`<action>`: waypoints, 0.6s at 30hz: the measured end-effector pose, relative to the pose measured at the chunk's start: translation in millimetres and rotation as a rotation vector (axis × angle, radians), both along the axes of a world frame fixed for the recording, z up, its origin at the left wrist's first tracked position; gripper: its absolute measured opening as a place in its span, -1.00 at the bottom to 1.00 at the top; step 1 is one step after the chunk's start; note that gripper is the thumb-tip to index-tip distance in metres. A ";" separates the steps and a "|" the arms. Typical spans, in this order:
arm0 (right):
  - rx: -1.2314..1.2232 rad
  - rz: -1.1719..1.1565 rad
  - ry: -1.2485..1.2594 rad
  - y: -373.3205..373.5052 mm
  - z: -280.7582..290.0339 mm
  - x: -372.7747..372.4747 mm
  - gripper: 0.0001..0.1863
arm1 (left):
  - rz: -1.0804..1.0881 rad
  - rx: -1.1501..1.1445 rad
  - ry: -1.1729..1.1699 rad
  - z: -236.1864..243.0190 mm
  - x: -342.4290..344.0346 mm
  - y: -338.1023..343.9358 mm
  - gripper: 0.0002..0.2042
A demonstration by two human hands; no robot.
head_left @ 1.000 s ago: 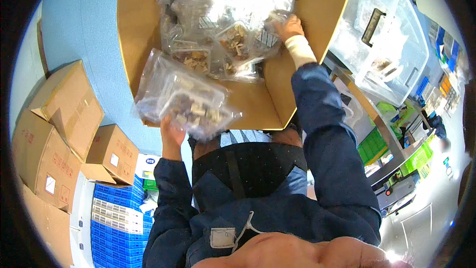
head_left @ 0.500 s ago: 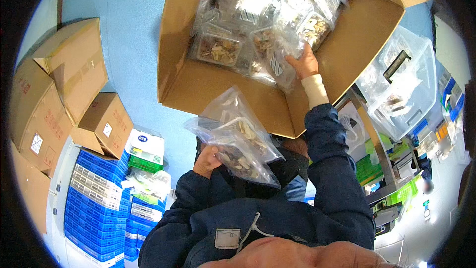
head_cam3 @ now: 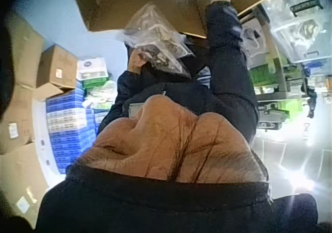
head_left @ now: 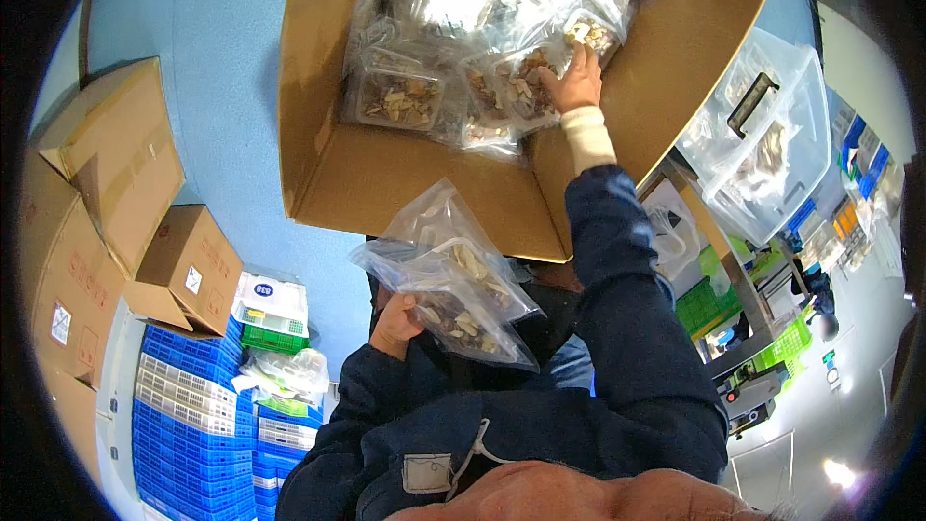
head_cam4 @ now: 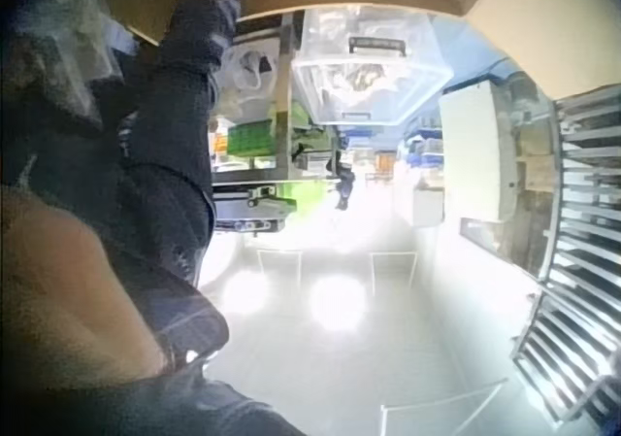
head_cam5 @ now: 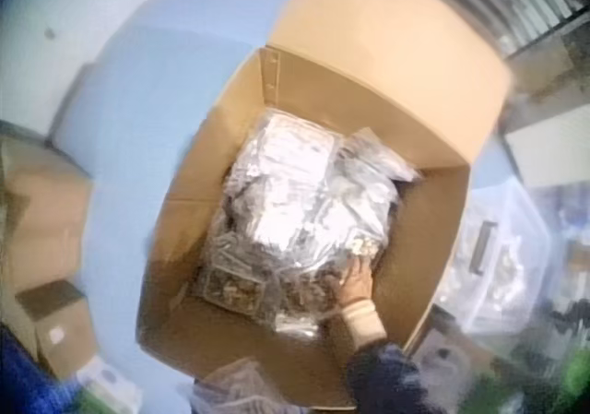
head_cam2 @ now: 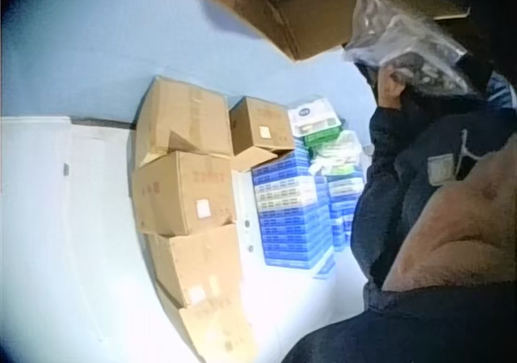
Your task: The person repeatedly picks up clear plastic bags containing mixed dried food items, places them on a conveyor belt, and then collects them from the other side. They stack the processed bags on the table and periodically transfer stacks into a cardboard box.
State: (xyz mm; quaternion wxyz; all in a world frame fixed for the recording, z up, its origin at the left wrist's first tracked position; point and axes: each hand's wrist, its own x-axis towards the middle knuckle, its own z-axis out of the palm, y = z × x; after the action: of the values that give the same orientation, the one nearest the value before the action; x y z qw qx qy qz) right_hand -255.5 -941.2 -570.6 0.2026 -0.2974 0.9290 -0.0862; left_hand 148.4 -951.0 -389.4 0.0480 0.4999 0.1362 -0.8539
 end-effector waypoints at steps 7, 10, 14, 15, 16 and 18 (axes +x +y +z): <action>0.287 -0.092 -0.236 -0.2 -43.1 39.9 0.02 | -0.105 -0.006 0.000 -3.0 -2.4 -1.7 -0.37; 0.171 -0.069 -0.108 -0.9 -60.0 59.4 0.01 | -0.097 0.003 0.018 -3.2 -1.0 -1.4 -0.38; -0.060 -0.201 -0.252 -1.6 -55.3 81.9 -0.02 | -0.084 0.040 -0.014 -9.0 8.8 6.0 -0.38; -0.030 -0.212 -0.381 -1.0 -51.1 80.2 -0.04 | -0.100 0.050 -0.023 -9.5 11.6 7.4 -0.38; -0.002 -0.167 -0.354 0.3 -51.6 84.1 -0.09 | -0.120 0.017 -0.016 -9.3 9.7 6.1 -0.42; 0.055 -0.077 -0.298 1.7 -52.4 92.4 -0.19 | -0.159 -0.047 -0.002 -8.9 4.5 6.0 -0.47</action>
State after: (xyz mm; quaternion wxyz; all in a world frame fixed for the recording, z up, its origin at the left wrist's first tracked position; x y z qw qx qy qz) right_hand -163.1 -939.5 -623.1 0.3429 -0.2399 0.9013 -0.1116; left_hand 152.8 -945.0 -398.2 -0.0083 0.5086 0.0759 -0.8576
